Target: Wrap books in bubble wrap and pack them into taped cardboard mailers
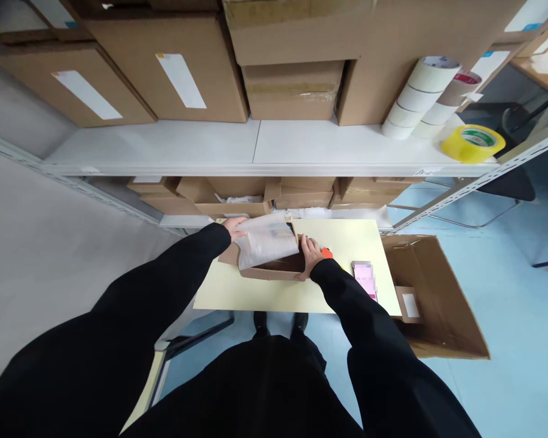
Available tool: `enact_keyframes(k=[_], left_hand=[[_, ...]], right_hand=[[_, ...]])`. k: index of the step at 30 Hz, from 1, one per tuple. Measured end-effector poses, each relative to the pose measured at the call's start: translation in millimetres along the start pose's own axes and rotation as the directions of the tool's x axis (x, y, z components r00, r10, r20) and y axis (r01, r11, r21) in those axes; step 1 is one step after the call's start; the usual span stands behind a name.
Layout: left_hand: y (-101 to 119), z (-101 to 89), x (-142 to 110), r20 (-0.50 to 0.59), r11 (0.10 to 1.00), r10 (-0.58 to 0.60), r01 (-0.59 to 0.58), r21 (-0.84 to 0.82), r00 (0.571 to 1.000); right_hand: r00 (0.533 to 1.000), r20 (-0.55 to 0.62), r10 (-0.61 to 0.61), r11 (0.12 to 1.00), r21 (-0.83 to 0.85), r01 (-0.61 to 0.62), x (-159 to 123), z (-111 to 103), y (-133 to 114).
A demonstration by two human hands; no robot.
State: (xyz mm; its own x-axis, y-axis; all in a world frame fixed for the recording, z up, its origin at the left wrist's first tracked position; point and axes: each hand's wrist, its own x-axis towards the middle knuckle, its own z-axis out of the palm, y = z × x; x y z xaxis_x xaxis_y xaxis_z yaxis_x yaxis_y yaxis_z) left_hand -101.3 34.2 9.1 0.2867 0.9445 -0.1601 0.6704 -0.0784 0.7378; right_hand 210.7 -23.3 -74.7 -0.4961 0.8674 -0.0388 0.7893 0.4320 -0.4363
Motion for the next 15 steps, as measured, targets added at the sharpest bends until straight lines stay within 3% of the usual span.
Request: enact_keyframes(k=[3, 8, 12, 15], left_hand=[[-0.1, -4.4, 6.2, -0.017, 0.998, -0.006, 0.007, 0.066, 1.0], [-5.7, 14.4, 3.9, 0.18, 0.99, 0.043, -0.067, 0.127, 0.983], [-16.5, 33.1, 9.3, 0.298, 0.988, -0.078, 0.034, 0.15, 0.951], [-24.0, 43.1, 25.1, 0.251, 0.985, -0.148, 0.119, 0.129, 0.956]], right_hand=[[1.0, -0.001, 0.022, 1.0, 0.013, -0.022, 0.5, 0.2, -0.9], [0.998, -0.008, 0.069, 0.997, 0.039, -0.069, 1.3, 2.5, -3.5], [0.998, -0.025, 0.051, 0.998, 0.033, -0.05, 0.5, 2.8, -6.1], [1.0, -0.016, 0.022, 0.999, 0.033, -0.021, 0.3, 1.6, -5.4]])
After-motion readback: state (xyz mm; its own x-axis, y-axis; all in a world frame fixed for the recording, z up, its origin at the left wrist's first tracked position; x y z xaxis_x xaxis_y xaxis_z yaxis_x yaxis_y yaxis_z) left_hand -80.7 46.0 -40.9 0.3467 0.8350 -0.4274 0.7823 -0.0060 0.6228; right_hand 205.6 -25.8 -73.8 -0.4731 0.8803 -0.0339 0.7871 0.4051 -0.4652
